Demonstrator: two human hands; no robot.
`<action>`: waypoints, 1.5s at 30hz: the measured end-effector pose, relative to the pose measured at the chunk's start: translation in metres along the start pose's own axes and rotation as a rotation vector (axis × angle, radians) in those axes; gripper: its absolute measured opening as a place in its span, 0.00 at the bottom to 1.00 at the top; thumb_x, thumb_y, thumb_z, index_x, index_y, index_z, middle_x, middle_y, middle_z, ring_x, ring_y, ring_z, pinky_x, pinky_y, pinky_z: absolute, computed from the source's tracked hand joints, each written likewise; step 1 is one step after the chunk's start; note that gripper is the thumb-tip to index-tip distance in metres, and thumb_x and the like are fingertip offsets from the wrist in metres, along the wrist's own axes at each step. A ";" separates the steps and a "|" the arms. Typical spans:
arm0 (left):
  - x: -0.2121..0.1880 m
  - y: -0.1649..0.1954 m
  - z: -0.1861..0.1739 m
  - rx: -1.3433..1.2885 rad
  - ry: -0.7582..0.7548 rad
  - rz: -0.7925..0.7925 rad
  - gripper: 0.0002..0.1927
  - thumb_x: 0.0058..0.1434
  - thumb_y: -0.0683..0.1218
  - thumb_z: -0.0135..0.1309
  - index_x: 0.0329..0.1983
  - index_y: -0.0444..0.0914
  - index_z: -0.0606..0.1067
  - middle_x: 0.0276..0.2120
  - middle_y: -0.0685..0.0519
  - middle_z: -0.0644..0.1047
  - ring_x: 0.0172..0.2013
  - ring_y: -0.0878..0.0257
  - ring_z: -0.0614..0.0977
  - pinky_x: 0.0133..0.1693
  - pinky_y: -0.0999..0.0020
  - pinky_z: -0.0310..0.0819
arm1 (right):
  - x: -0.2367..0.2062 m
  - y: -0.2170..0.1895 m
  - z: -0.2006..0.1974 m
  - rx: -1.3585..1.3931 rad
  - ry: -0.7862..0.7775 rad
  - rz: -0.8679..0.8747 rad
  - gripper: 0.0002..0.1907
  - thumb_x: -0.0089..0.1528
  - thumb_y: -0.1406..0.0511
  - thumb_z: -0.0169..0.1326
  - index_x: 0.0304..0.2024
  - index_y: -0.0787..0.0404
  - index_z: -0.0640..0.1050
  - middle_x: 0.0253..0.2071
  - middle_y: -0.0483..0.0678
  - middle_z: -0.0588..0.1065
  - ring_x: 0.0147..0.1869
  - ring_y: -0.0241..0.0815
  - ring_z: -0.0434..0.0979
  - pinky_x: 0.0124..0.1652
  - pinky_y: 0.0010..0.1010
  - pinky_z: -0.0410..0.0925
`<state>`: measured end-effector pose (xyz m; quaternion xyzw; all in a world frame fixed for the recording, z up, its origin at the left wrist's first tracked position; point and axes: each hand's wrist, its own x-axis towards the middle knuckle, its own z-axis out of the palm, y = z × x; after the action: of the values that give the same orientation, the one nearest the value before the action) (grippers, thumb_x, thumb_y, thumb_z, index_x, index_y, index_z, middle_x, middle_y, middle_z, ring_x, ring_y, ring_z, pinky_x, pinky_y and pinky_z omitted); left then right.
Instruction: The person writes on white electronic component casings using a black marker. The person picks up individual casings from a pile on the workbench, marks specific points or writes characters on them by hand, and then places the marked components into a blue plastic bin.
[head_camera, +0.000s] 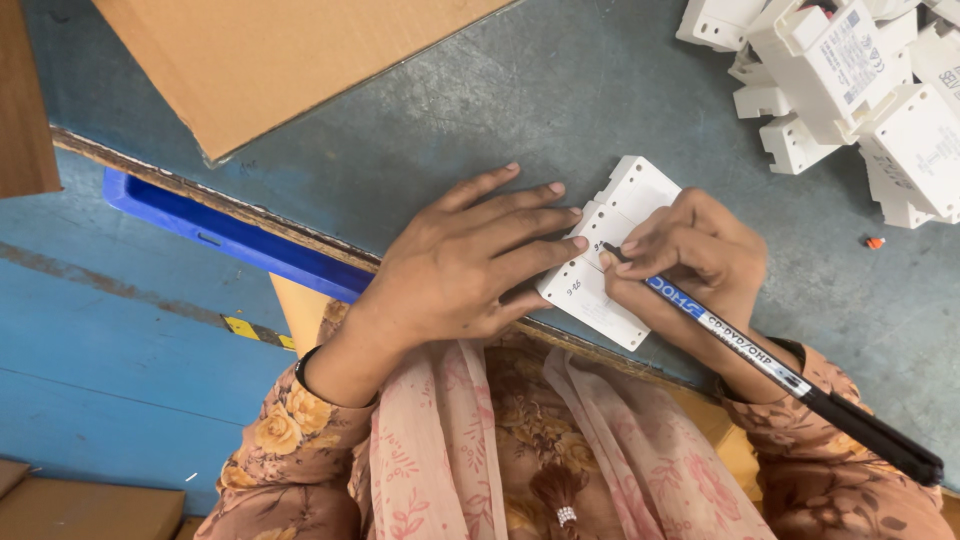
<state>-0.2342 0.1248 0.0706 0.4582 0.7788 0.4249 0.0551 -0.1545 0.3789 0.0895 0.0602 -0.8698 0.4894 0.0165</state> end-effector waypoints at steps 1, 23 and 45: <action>0.000 0.000 0.000 0.002 -0.001 0.000 0.23 0.56 0.54 0.67 0.54 0.45 0.79 0.58 0.54 0.78 0.66 0.58 0.74 0.71 0.50 0.59 | 0.000 0.000 0.000 -0.002 -0.002 0.006 0.13 0.55 0.75 0.70 0.28 0.63 0.76 0.38 0.49 0.74 0.42 0.35 0.81 0.36 0.19 0.73; 0.001 0.001 -0.001 0.003 -0.012 -0.013 0.23 0.55 0.53 0.67 0.54 0.46 0.79 0.58 0.54 0.78 0.65 0.58 0.74 0.71 0.50 0.59 | 0.000 0.000 -0.001 0.054 -0.001 0.023 0.12 0.56 0.76 0.68 0.27 0.65 0.75 0.38 0.48 0.72 0.43 0.35 0.80 0.33 0.19 0.72; 0.025 0.016 -0.002 0.029 -0.234 -0.102 0.52 0.43 0.57 0.68 0.71 0.38 0.63 0.73 0.52 0.60 0.70 0.56 0.65 0.72 0.47 0.50 | 0.022 0.003 -0.032 0.121 -0.011 0.011 0.09 0.57 0.75 0.66 0.33 0.64 0.77 0.38 0.49 0.72 0.43 0.35 0.78 0.41 0.19 0.71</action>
<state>-0.2384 0.1464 0.0911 0.4653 0.7953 0.3539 0.1602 -0.1773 0.4059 0.1057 0.0590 -0.8391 0.5408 0.0052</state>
